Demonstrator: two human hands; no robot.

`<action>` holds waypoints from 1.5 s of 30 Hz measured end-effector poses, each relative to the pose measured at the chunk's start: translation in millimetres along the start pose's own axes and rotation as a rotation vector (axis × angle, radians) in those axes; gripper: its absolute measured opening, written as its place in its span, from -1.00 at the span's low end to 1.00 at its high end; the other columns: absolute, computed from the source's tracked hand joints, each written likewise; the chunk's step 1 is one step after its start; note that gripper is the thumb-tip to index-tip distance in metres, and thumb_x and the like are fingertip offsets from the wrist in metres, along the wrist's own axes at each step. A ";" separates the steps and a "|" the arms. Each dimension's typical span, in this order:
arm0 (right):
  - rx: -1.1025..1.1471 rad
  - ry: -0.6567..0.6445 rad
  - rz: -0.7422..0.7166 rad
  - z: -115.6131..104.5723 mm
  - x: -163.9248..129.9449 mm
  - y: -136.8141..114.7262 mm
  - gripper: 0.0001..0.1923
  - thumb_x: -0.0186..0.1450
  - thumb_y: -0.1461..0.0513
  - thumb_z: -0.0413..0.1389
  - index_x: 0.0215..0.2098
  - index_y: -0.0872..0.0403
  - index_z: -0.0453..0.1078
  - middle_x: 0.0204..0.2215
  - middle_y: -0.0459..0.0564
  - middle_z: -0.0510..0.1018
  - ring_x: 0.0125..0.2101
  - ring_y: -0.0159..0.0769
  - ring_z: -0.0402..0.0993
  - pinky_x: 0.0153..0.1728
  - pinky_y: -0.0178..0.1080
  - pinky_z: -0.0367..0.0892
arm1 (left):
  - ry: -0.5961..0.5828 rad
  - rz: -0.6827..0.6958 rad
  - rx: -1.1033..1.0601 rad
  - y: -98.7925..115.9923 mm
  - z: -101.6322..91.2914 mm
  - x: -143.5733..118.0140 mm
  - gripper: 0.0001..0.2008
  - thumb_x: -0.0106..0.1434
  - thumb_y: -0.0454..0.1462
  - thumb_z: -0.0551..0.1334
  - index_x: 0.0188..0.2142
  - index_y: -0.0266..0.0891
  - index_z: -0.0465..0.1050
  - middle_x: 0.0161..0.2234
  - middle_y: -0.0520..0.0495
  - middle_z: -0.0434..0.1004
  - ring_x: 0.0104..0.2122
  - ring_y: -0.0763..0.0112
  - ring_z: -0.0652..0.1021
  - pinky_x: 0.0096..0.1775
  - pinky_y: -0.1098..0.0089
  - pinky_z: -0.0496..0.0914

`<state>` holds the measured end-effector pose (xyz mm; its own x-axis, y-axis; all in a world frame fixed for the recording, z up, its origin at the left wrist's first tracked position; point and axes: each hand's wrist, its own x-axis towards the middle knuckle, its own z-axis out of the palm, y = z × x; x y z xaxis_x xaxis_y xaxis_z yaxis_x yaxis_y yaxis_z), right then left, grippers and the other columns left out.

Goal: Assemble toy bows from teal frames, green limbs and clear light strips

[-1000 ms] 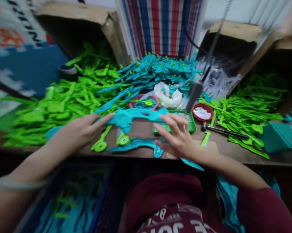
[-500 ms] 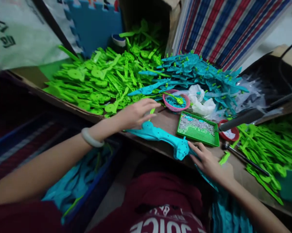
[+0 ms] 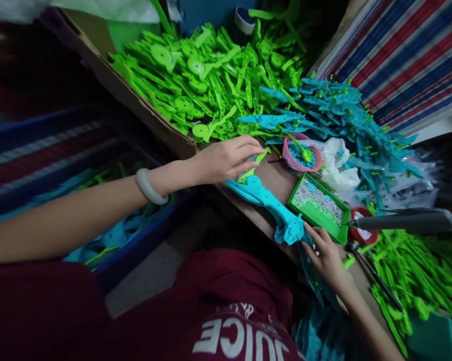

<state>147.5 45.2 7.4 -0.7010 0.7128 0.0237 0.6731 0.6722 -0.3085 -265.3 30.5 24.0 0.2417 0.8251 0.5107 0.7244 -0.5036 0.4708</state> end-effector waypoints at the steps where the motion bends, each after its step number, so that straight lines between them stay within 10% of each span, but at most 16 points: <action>1: 0.015 -0.001 0.000 -0.7 0.6 -1.5 -0.48 0.46 0.10 0.02 0.37 -0.06 0.23 -0.06 0.11 0.49 -0.30 -0.22 0.55 -0.23 -0.14 0.55 | 0.014 -0.016 0.007 0.7 0.4 -3.5 -0.60 0.49 -0.11 0.02 0.18 -0.23 0.37 0.15 -0.23 0.43 0.16 0.17 0.46 0.16 0.11 0.37; 14: -0.020 0.053 -0.034 6.0 4.2 -7.4 -0.47 0.45 0.13 0.03 0.37 -0.05 0.22 -0.09 0.10 0.45 -0.20 -0.15 0.55 -0.18 -0.10 0.54 | 0.093 -0.384 -0.025 3.6 30.6 -58.9 -0.54 0.49 -0.07 -0.05 0.15 -0.33 0.35 0.08 -0.27 0.48 0.10 0.13 0.49 0.15 0.06 0.38; 18: -0.033 0.033 -0.033 9.4 3.5 -11.1 -0.45 0.45 0.13 0.02 0.38 -0.04 0.17 -0.09 0.12 0.44 -0.15 -0.11 0.53 -0.15 -0.06 0.53 | 0.187 -0.248 0.120 6.8 36.7 -71.1 -0.61 0.47 -0.21 0.02 0.19 -0.32 0.31 0.17 -0.33 0.41 0.20 0.11 0.43 0.21 0.03 0.35; 22: -0.147 -0.016 -0.020 0.1 8.1 -13.9 -0.42 0.42 0.10 0.08 0.38 -0.02 0.20 -0.08 0.16 0.47 -0.05 0.01 0.45 -0.03 0.11 0.47 | -0.048 0.137 0.165 16.6 55.9 -69.9 -0.60 0.37 -0.33 0.14 0.18 -0.21 0.37 0.23 -0.28 0.42 0.26 0.09 0.41 0.23 0.04 0.35; 32: -0.014 -0.365 0.191 -37.8 -22.4 17.9 -0.41 0.26 0.04 0.31 0.17 0.13 0.41 0.00 0.18 0.49 0.02 -0.05 0.45 0.05 0.02 0.41 | -0.230 0.401 -0.025 55.3 160.9 -34.5 -0.42 0.44 -0.26 0.15 0.41 -0.15 0.12 0.37 -0.34 0.19 0.36 -0.17 0.21 0.27 -0.21 0.27; 35: 0.117 -0.123 0.262 -56.5 -42.7 39.7 -0.55 0.28 0.08 0.28 0.07 0.11 0.47 -0.06 0.12 0.55 -0.05 -0.14 0.51 -0.01 -0.05 0.46 | -0.154 0.448 0.071 76.6 174.5 -37.4 -0.44 0.43 -0.34 0.16 0.38 -0.25 0.16 0.34 -0.43 0.22 0.33 -0.19 0.26 0.22 -0.15 0.36; 40: 0.164 0.808 0.459 -91.2 -26.5 96.4 -0.62 0.38 0.03 0.10 -0.01 0.12 0.44 -0.15 0.01 0.56 -0.11 -0.25 0.55 -0.12 -0.19 0.46 | -0.026 0.553 0.042 110.7 196.5 -27.0 -0.55 0.42 -0.42 0.13 0.28 -0.31 0.33 0.24 -0.39 0.40 0.25 -0.04 0.42 0.21 0.02 0.41; 45: 0.628 0.528 0.189 -91.3 39.6 112.7 -0.51 0.29 -0.11 0.14 0.01 0.04 0.39 -0.14 -0.02 0.58 -0.08 -0.21 0.57 -0.09 -0.13 0.49 | 0.087 0.559 -0.024 116.9 211.4 -15.3 -0.54 0.37 -0.49 0.12 0.25 -0.42 0.34 0.14 -0.42 0.52 0.23 -0.03 0.45 0.18 0.05 0.47</action>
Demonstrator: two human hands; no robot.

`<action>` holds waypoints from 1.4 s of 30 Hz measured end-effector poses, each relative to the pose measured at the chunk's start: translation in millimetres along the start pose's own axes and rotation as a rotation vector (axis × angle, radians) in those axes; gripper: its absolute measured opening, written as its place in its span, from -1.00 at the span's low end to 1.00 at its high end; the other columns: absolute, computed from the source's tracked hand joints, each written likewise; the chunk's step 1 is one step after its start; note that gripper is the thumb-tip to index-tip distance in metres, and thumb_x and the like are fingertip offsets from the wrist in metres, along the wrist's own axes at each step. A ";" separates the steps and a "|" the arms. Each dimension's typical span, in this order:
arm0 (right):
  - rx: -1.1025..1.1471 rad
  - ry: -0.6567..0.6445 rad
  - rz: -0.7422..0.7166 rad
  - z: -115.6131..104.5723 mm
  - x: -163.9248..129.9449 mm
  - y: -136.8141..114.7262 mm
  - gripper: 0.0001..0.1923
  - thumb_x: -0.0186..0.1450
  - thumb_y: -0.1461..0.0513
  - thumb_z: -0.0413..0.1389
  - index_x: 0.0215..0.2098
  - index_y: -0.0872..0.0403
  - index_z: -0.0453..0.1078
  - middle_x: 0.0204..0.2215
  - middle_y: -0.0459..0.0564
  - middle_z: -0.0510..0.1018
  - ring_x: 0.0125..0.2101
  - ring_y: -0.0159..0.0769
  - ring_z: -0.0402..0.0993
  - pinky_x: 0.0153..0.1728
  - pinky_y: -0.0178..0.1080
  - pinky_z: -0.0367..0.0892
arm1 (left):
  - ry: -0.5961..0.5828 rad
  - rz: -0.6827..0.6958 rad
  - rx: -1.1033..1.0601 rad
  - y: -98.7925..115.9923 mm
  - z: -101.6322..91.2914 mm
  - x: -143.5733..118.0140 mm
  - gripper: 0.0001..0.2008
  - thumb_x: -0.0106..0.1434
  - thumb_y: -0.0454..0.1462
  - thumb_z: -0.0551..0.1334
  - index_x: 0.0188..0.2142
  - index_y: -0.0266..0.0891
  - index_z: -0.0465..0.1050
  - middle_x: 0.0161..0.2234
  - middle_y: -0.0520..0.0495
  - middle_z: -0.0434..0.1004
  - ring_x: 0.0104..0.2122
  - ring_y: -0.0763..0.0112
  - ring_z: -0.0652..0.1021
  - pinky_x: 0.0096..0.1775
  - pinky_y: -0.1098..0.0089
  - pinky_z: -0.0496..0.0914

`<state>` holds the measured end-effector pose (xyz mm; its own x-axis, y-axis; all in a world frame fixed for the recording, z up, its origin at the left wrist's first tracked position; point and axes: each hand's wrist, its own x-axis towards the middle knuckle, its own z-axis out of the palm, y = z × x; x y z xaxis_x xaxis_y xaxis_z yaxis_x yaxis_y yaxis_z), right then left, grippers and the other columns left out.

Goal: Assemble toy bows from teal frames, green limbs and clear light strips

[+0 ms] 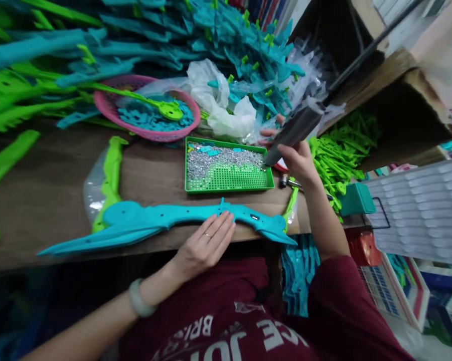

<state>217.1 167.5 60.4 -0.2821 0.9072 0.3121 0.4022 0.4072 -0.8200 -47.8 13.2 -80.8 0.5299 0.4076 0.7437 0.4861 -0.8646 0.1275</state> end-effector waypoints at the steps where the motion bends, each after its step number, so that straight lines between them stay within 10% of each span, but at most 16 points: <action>1: 0.087 -0.061 0.027 9.9 7.8 -0.5 -0.50 0.23 -0.11 0.20 -0.04 0.03 0.40 -0.24 -0.04 0.58 -0.17 -0.23 0.58 -0.14 -0.13 0.51 | -0.013 -0.015 -0.004 -0.6 -0.8 -0.6 -0.53 0.36 -0.49 0.11 0.26 -0.43 0.33 0.14 -0.42 0.51 0.24 -0.03 0.44 0.17 0.05 0.49; 13: 0.367 0.298 0.027 126.0 17.9 20.3 -0.52 0.25 -0.17 0.15 -0.04 -0.08 0.28 -0.62 -0.28 0.26 -0.65 -0.39 0.30 -0.43 -0.20 0.48 | -0.140 -0.016 0.146 3.8 -17.6 -16.3 -0.58 0.36 -0.39 0.02 0.09 -0.35 0.53 0.15 -0.25 0.55 0.22 0.05 0.48 0.23 0.15 0.43; 25: 0.325 0.344 -0.035 135.0 24.5 33.7 -0.60 0.23 -0.13 0.09 -0.17 -0.12 0.10 -0.65 -0.33 0.20 -0.73 -0.43 0.22 -0.63 -0.29 0.32 | -0.039 -0.152 0.027 8.6 -8.8 -19.1 -0.61 0.40 -0.36 0.03 0.05 -0.26 0.57 0.12 -0.12 0.59 0.09 0.29 0.54 0.17 0.27 0.40; 30: 0.393 0.380 -0.042 138.0 25.7 31.5 -0.64 0.23 -0.08 0.16 -0.21 -0.10 0.17 -0.66 -0.34 0.24 -0.73 -0.44 0.26 -0.64 -0.30 0.33 | -0.041 -0.197 0.184 13.3 -9.1 -17.8 -0.65 0.45 -0.35 0.06 0.03 -0.16 0.59 0.30 0.03 0.38 -0.25 0.45 0.47 -0.18 0.35 0.37; 37: 0.428 0.444 -0.013 136.8 28.5 17.7 -0.70 0.24 -0.03 0.19 -0.24 -0.07 0.25 -0.66 -0.32 0.26 -0.72 -0.46 0.27 -0.61 -0.32 0.36 | -0.077 -0.167 0.068 13.5 -9.7 -17.8 -0.66 0.40 -0.41 0.08 0.03 -0.35 0.58 0.17 -0.19 0.53 -0.34 0.34 0.48 -0.31 0.25 0.35; 42: 0.546 0.077 -0.098 110.8 -18.9 -43.7 -0.72 0.35 0.05 0.16 -0.01 -0.14 0.30 -0.57 -0.27 0.40 -0.63 -0.42 0.41 -0.55 -0.28 0.48 | -0.003 -0.206 0.046 17.8 -3.0 -20.3 -0.67 0.36 -0.40 0.10 0.00 -0.35 0.58 0.21 -0.23 0.49 -0.39 0.40 0.47 -0.35 0.27 0.35</action>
<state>108.4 120.8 37.2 -0.2230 0.8813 0.4167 -0.1382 0.3945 -0.9084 -52.0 -11.4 -91.7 0.4181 0.5749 0.7033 0.6155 -0.7487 0.2461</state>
